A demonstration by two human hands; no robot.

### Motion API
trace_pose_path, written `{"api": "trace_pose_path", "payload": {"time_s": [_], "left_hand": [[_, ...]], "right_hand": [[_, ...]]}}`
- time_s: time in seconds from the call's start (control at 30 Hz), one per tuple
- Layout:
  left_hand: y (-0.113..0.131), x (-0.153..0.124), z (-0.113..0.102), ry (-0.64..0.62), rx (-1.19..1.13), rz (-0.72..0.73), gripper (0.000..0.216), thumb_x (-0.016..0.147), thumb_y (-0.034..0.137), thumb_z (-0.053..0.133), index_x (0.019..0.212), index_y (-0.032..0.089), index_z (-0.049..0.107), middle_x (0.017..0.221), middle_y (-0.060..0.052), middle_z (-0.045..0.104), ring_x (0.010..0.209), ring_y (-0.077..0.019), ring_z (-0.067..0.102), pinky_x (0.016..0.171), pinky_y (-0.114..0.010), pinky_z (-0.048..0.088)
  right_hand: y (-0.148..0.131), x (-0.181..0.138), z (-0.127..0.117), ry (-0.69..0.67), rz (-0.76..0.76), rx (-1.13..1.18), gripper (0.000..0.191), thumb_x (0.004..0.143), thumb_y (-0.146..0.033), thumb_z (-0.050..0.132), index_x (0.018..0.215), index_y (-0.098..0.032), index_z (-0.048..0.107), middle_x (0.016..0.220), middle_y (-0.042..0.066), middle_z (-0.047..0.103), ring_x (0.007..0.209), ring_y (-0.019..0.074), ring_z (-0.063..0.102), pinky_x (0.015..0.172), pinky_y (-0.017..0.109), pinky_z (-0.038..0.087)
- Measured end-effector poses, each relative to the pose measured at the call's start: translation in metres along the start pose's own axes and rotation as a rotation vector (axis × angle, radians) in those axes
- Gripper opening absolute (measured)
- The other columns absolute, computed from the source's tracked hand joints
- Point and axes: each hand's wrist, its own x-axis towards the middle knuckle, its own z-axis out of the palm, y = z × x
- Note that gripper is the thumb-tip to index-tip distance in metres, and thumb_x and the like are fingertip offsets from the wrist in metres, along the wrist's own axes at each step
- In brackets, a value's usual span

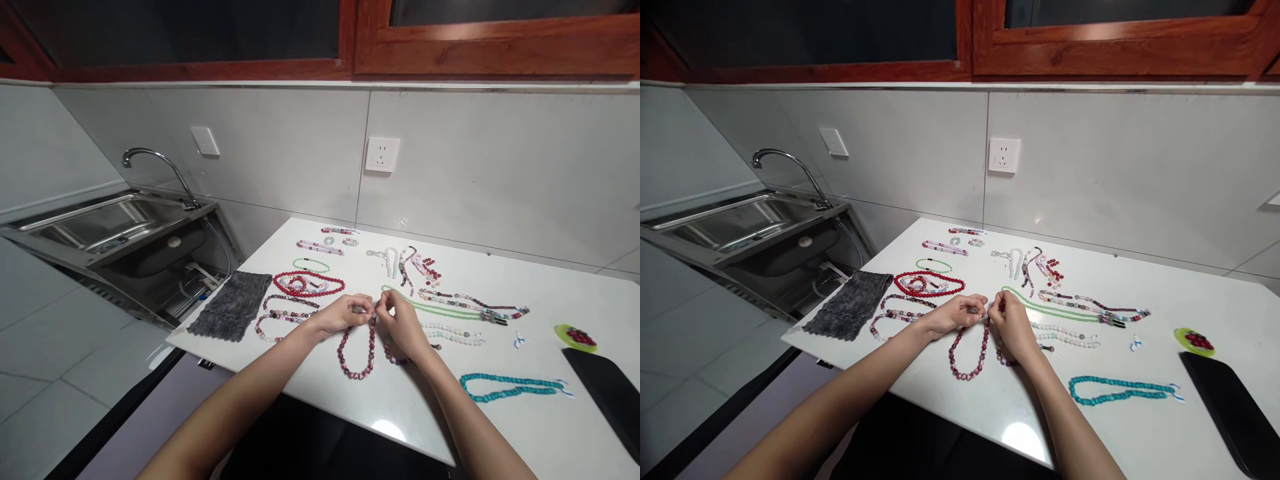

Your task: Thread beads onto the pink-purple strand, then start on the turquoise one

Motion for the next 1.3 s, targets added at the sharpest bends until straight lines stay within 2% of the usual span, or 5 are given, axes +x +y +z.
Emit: {"api": "trace_pose_path", "payload": {"time_s": [0.43,0.67,0.9,1.13,1.3], "left_hand": [[0.0040,0.0006,0.0040,0.040,0.027,0.003,0.024,0.068,0.034,0.072,0.070,0.013,0.061,0.094,-0.006,0.051,0.081,-0.0152,0.048,0.070,-0.024,0.037],[0.0012,0.0013,0.0062,0.009,0.021,0.017,0.017,0.068,0.027,0.069,0.067,0.013,0.058,0.082,-0.002,0.045,0.069,-0.0107,0.039,0.065,-0.023,0.033],[0.0001,0.0011,0.0071,0.011,0.039,-0.027,0.017,0.067,0.027,0.068,0.068,0.014,0.057,0.084,-0.002,0.046,0.066,-0.0099,0.037,0.058,-0.022,0.029],[-0.0032,0.0025,0.0076,-0.012,0.022,0.004,0.006,0.065,0.017,0.061,0.069,0.014,0.058,0.085,-0.001,0.046,0.064,-0.0083,0.037,0.059,-0.023,0.029],[-0.0012,0.0020,0.0087,-0.021,0.031,-0.001,0.008,0.066,0.019,0.064,0.070,0.014,0.059,0.087,-0.003,0.048,0.066,-0.0090,0.038,0.058,-0.023,0.030]], "right_hand": [[0.0057,0.0022,0.0048,0.086,0.061,-0.068,0.012,0.082,-0.030,0.046,0.074,-0.021,0.047,0.071,0.000,0.054,0.061,0.0153,0.043,0.058,0.028,0.031],[0.0052,0.0006,0.0057,0.105,0.073,-0.104,0.013,0.083,-0.029,0.044,0.072,-0.022,0.044,0.070,0.000,0.054,0.059,0.0150,0.042,0.056,0.028,0.030],[0.0065,0.0013,0.0066,0.133,0.044,-0.145,0.013,0.083,-0.026,0.043,0.070,-0.022,0.043,0.070,0.002,0.054,0.061,0.0164,0.043,0.057,0.029,0.030],[0.0072,0.0011,0.0063,0.134,0.061,-0.160,0.013,0.082,-0.026,0.043,0.070,-0.023,0.043,0.069,0.002,0.053,0.058,0.0161,0.042,0.056,0.029,0.029],[0.0068,0.0016,0.0051,0.148,0.078,-0.172,0.014,0.082,-0.026,0.043,0.069,-0.023,0.041,0.068,0.002,0.053,0.059,0.0164,0.042,0.056,0.029,0.029]]}}
